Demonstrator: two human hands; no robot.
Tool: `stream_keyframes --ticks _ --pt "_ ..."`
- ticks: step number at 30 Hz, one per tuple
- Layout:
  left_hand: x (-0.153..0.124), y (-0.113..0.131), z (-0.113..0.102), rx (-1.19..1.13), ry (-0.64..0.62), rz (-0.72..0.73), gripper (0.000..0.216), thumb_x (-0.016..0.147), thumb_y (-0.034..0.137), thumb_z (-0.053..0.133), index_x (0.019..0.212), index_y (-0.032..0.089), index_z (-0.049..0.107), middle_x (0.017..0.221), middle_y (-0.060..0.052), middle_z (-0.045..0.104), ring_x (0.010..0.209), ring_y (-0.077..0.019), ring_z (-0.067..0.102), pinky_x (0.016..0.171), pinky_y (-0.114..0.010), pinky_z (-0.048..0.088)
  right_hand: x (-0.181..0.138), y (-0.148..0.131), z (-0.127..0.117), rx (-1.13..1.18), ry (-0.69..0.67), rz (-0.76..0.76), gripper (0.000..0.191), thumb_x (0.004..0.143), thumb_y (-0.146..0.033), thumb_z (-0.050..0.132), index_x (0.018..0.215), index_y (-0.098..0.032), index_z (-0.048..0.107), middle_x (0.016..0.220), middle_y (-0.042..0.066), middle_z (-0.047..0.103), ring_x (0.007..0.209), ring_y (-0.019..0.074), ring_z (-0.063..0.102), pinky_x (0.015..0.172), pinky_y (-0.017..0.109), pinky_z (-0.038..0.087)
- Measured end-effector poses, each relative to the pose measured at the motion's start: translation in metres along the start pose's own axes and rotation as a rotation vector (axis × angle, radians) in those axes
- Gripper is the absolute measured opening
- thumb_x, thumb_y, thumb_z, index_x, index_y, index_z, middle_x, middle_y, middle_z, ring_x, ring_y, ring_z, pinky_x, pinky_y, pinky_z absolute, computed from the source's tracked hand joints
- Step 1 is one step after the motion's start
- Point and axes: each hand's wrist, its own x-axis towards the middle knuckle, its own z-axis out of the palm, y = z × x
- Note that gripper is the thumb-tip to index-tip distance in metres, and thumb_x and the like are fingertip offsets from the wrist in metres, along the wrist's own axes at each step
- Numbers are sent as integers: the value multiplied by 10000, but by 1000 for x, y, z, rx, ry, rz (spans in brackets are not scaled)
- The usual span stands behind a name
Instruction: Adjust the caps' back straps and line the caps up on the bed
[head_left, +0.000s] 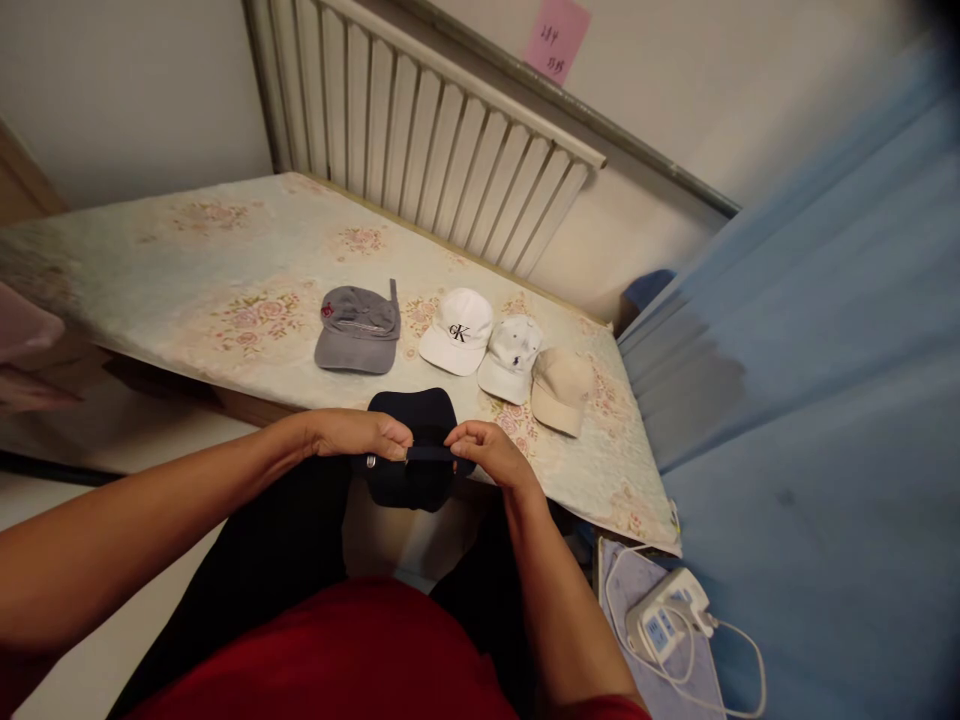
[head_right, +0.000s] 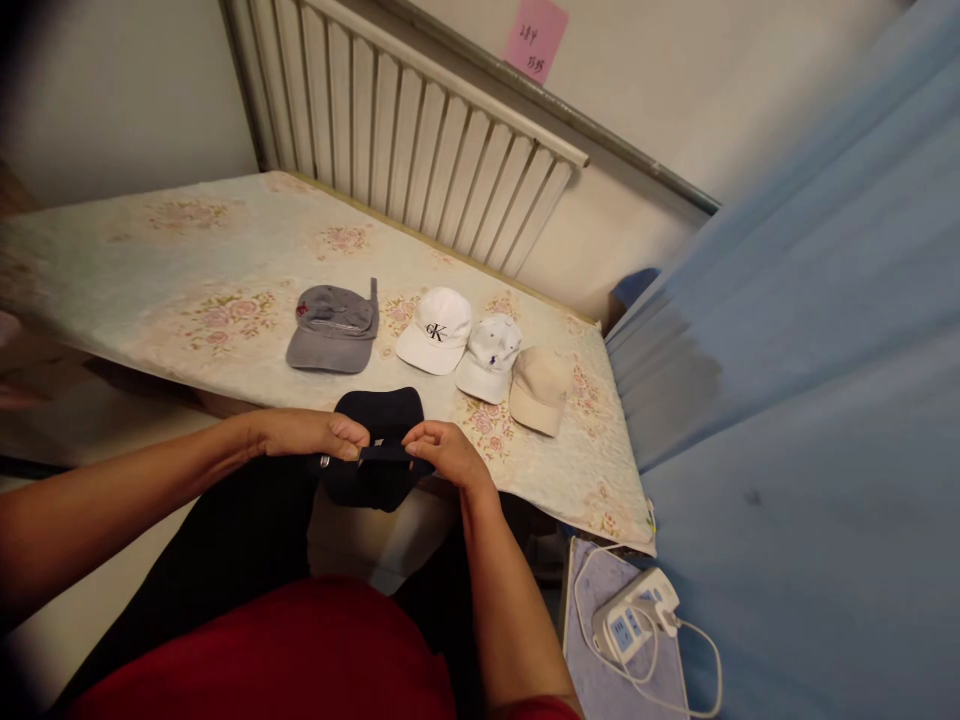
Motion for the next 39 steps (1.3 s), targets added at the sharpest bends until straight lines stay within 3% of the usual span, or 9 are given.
stream_keyframes --ticks 4,10,16,21,25,32,39 --pt "4 0 1 11 -19 5 152 719 297 635 753 170 558 655 53 468 609 -107 385 584 -224 279 1 -3 -2 -26 59 -29 131 713 -240 657 822 -169 658 631 -23 639 573 104 559 590 225 395" --pt "20 7 7 -92 -25 40 199 708 317 662 751 167 539 669 50 477 588 -103 391 559 -222 283 9 -20 -13 -144 196 -125 129 724 -262 641 822 -179 652 610 -30 599 569 116 537 584 240 382" --pt "50 23 24 -309 245 112 320 651 402 699 746 167 503 633 59 471 535 -87 383 518 -216 254 10 -32 -28 -344 628 -298 114 739 -275 601 777 -181 654 775 15 665 763 170 598 758 300 452" --pt "72 36 35 -423 385 99 388 570 425 742 722 166 497 586 58 485 487 -83 392 487 -215 252 -19 -27 -19 -241 866 -341 118 776 -259 568 773 -168 643 748 23 659 747 172 617 749 302 472" --pt "88 48 38 -452 449 120 372 579 424 719 707 175 474 555 63 469 463 -78 375 468 -215 242 -41 -15 4 -3 885 -284 102 783 -256 573 798 -168 621 705 4 661 625 142 625 648 269 484" --pt "114 68 43 -509 602 235 228 666 320 615 725 187 439 580 76 429 493 -72 382 484 -204 271 -37 18 26 172 718 -121 98 748 -257 593 776 -167 618 661 -4 665 563 131 626 561 241 482" --pt "128 60 62 -454 543 201 139 682 243 580 759 179 485 574 50 494 475 -101 446 475 -221 312 -26 38 22 298 793 -91 114 718 -258 582 784 -167 604 635 -18 657 504 117 602 503 229 485"
